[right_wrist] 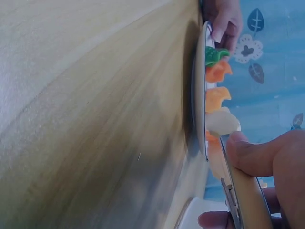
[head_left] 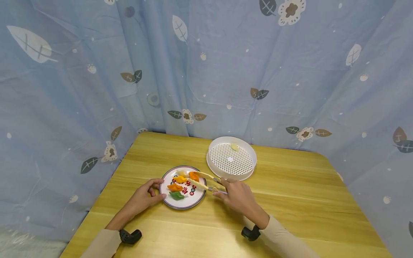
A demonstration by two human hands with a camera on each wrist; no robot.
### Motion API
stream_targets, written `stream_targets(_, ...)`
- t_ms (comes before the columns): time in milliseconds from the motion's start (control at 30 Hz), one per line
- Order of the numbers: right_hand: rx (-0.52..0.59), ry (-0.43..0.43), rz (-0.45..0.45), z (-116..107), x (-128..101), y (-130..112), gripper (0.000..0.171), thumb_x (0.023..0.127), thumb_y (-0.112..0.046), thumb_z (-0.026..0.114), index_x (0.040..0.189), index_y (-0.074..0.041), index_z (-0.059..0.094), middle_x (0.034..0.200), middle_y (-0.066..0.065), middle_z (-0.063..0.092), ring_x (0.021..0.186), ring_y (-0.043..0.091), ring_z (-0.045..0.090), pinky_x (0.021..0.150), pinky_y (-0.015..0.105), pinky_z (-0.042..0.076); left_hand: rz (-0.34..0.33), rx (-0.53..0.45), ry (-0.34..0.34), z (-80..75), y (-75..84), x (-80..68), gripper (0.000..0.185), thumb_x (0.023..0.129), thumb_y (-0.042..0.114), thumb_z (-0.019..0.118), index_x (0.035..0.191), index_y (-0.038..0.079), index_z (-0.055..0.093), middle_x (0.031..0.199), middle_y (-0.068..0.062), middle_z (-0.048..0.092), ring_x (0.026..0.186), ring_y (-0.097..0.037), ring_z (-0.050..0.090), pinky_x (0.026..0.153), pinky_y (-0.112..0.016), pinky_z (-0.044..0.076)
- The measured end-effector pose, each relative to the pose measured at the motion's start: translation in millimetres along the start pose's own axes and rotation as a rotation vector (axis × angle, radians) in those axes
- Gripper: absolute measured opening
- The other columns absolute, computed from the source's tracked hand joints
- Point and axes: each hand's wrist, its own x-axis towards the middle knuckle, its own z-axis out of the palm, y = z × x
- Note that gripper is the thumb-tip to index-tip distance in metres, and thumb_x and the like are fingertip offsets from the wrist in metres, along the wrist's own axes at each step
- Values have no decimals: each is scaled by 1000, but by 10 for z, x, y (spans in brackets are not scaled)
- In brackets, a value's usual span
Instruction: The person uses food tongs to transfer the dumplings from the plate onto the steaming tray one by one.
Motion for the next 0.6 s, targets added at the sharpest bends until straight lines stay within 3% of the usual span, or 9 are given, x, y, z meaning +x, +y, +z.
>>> stream_targets(400,-20,57,-30,21,0,21,47,85,-54,79,112,-16,74,68,-9,51,51,8,40,45,29,36,1,19,16,8,-7,14,56,87,30,85,136,14,61,110,-8,59,85,-22,52,69,-28,43)
stream_targets(600,4,83,-28,12,-20,35,50,84,-54,80,115,-15,75,70,-8,56,51,10,45,47,32,41,7,1,6,6,-15,8,57,87,30,85,136,13,60,111,-9,59,85,-22,52,69,-28,43)
